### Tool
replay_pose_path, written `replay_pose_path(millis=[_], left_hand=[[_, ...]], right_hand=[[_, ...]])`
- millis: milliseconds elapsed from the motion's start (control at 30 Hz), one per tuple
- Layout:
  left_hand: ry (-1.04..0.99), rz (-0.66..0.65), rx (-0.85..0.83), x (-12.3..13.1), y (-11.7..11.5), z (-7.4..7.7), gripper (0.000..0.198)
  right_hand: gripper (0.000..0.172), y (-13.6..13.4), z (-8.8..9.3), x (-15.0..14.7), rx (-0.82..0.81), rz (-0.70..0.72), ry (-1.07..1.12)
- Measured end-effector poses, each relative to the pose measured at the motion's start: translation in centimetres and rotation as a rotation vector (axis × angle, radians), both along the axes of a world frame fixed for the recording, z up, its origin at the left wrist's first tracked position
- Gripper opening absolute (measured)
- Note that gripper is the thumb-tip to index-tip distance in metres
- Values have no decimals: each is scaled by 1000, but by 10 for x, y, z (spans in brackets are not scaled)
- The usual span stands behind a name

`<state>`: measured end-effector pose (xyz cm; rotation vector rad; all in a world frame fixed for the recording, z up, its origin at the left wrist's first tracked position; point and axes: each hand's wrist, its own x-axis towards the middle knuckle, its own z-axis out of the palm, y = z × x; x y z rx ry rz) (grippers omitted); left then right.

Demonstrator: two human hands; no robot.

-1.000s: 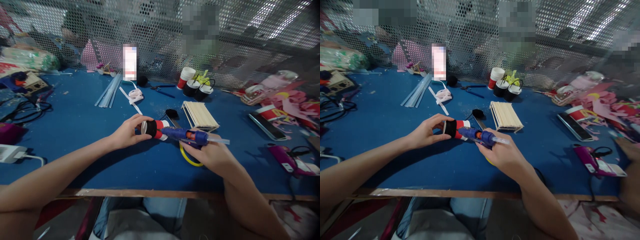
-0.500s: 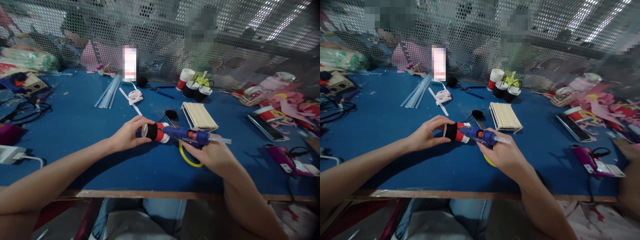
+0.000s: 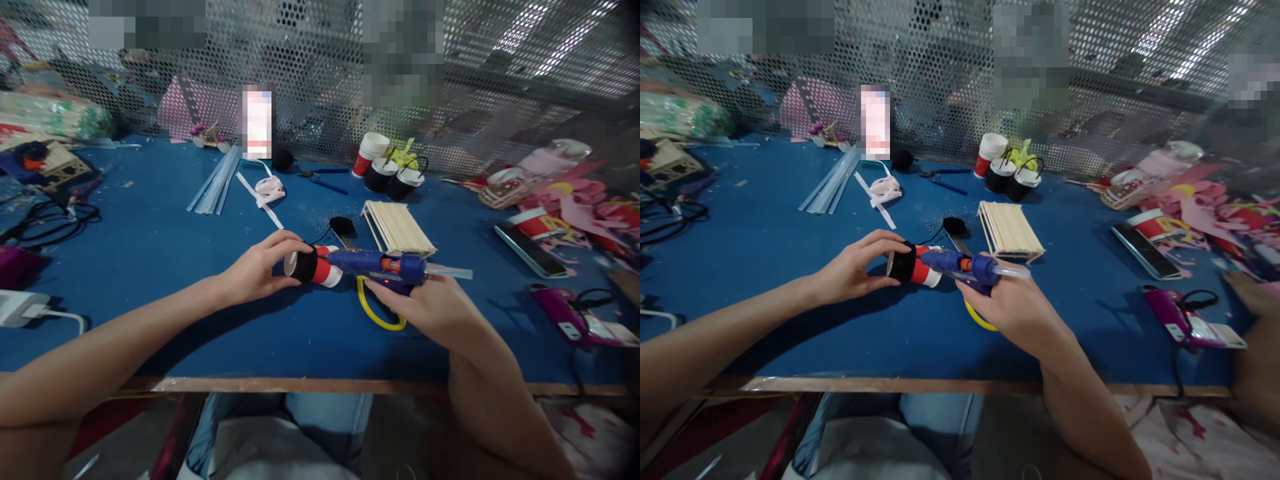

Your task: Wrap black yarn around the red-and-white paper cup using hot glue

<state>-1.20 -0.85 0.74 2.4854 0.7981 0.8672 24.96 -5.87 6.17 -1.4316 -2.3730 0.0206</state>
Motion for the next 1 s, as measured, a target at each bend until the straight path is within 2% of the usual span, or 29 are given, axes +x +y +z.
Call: replay_pose_path(millis=[167,267,667,867,1000], left_hand=[[18,-31,22,0,-1,2,41],[41,-47,40,0,-3,3,40],[87,-42,104,0,-5,4,34],[18,-25,30,0,-2,3,41],[-36,-14,-48,0,-1,2,44]], right_hand=[[32,4,-4,3,12,3,-61],[29,5,-5,2,37,-13,-37],[20,6,-3,1,-34,-65,27],[29,1,-2,2,-50,-9,6],[31,0,-1,4,-27,-19,-21]])
